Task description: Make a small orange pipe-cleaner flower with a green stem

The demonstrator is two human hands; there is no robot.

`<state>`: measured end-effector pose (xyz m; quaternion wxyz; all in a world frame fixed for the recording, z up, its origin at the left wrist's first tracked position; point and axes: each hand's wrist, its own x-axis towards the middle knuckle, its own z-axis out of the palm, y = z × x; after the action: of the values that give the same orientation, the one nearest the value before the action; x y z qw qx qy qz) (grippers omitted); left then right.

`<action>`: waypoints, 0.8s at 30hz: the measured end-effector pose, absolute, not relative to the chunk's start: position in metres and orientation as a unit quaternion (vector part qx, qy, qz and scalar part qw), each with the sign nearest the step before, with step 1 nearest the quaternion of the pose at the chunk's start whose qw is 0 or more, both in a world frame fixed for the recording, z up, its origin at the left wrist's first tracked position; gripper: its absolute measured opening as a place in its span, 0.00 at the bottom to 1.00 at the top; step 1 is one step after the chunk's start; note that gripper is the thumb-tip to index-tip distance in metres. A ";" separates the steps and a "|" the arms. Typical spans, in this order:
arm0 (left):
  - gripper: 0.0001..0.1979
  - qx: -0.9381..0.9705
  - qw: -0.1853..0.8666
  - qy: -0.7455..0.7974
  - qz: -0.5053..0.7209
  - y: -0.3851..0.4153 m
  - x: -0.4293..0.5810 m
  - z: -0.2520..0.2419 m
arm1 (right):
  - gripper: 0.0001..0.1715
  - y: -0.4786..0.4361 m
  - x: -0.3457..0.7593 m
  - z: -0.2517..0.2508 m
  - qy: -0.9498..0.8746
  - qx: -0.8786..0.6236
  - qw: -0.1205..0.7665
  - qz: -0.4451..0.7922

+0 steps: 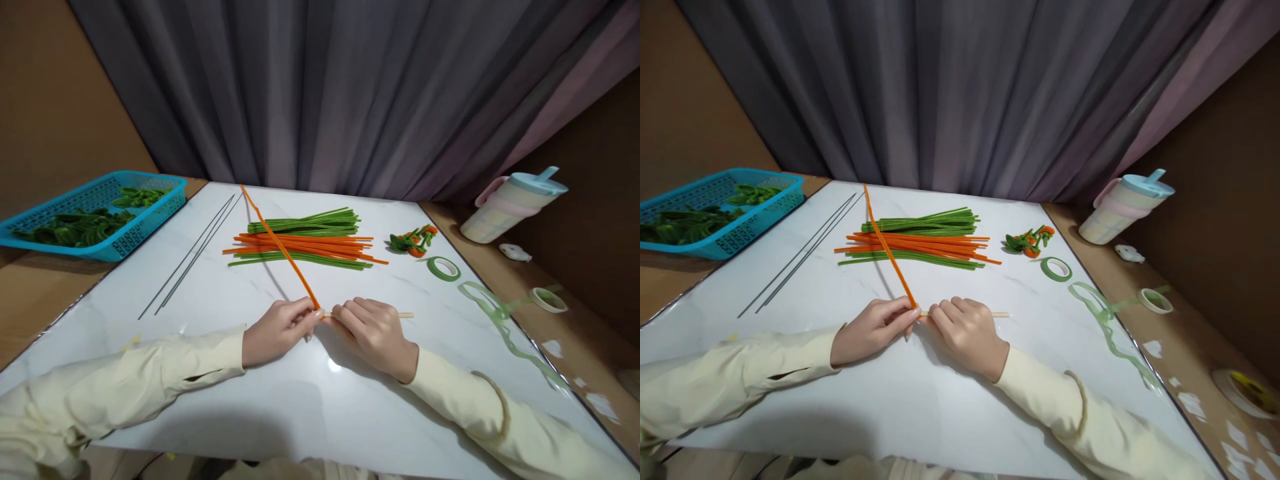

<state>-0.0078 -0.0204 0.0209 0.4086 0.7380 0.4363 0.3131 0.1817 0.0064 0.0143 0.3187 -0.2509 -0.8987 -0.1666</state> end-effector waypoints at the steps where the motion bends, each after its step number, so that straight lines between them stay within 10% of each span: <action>1: 0.13 0.739 0.406 0.438 0.312 -0.020 -0.008 0.021 | 0.17 0.006 0.182 0.014 -0.898 -0.251 0.320 -0.169; 24: 0.15 0.743 0.373 0.421 0.363 -0.021 -0.008 0.020 | 0.08 0.005 0.184 0.019 -0.890 -0.184 0.355 -0.220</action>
<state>-0.0084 -0.0213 0.0197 0.3730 0.7426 0.4213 0.3631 0.1835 0.0047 0.0186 0.3552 -0.1836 -0.8897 -0.2205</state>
